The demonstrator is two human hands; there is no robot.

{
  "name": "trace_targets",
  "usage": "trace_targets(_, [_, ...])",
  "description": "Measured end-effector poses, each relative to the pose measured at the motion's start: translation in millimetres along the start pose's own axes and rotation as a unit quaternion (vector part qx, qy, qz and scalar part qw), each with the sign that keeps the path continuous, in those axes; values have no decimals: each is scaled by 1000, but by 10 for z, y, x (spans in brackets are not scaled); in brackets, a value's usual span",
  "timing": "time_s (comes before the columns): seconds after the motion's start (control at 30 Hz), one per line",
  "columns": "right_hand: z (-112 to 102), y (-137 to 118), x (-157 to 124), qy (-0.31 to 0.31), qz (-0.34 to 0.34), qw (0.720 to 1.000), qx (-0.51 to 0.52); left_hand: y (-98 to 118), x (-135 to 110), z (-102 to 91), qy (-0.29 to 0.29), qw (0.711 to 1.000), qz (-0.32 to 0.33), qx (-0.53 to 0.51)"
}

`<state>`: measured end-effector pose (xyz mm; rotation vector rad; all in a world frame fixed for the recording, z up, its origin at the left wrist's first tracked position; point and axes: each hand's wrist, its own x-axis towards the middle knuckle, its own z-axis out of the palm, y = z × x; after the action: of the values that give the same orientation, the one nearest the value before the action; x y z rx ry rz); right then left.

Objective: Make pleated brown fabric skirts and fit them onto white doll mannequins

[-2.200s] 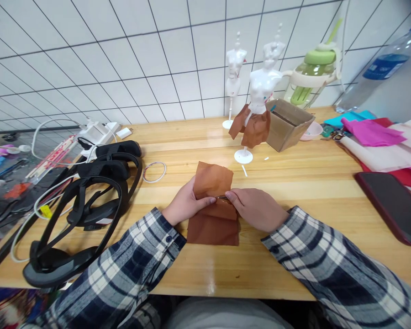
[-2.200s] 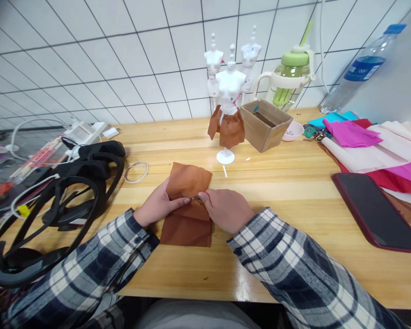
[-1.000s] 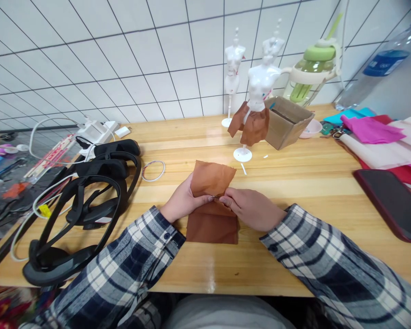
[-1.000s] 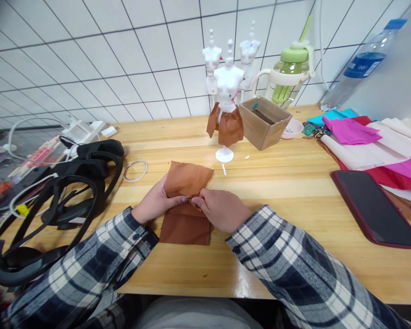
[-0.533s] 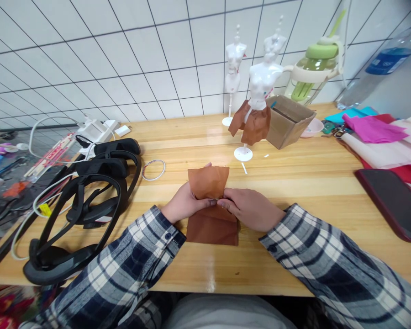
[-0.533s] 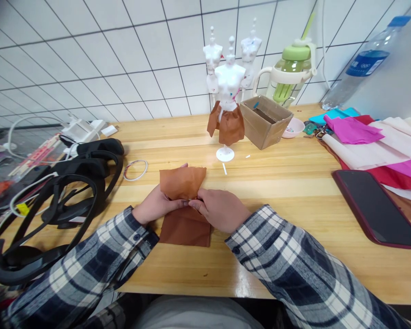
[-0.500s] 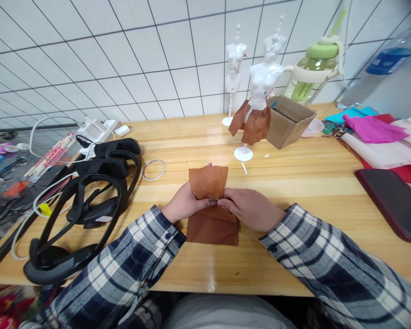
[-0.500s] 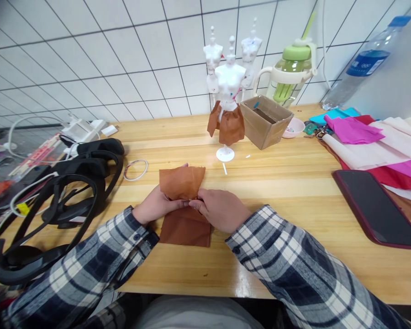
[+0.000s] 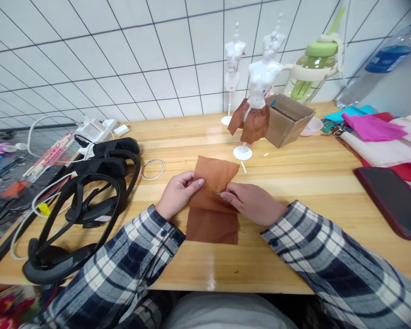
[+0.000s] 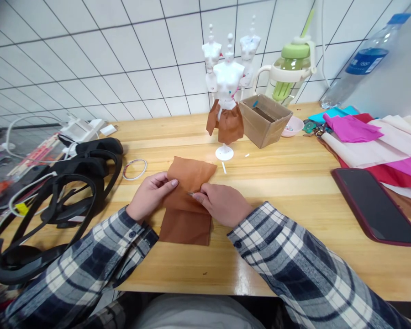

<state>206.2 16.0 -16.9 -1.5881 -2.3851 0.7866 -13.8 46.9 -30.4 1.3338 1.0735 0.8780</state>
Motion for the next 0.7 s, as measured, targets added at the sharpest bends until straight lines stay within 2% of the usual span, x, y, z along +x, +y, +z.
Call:
trace_targets(0.23, [9, 6, -4, 9, 7, 1000, -6, -17, -15, 81, -57, 998, 33, -15])
trace_targets(0.43, [18, 9, -3, 9, 0, 1000, 1, -29, -14, 61, -40, 999, 8, -6])
trace_targets(0.57, [20, 10, 4, 8, -3, 1000, -1, -41, -28, 40, -49, 999, -12, -9])
trace_targets(0.7, [19, 2, 5, 1, -4, 1000, -2, -34, -31, 44, -42, 999, -6, 17])
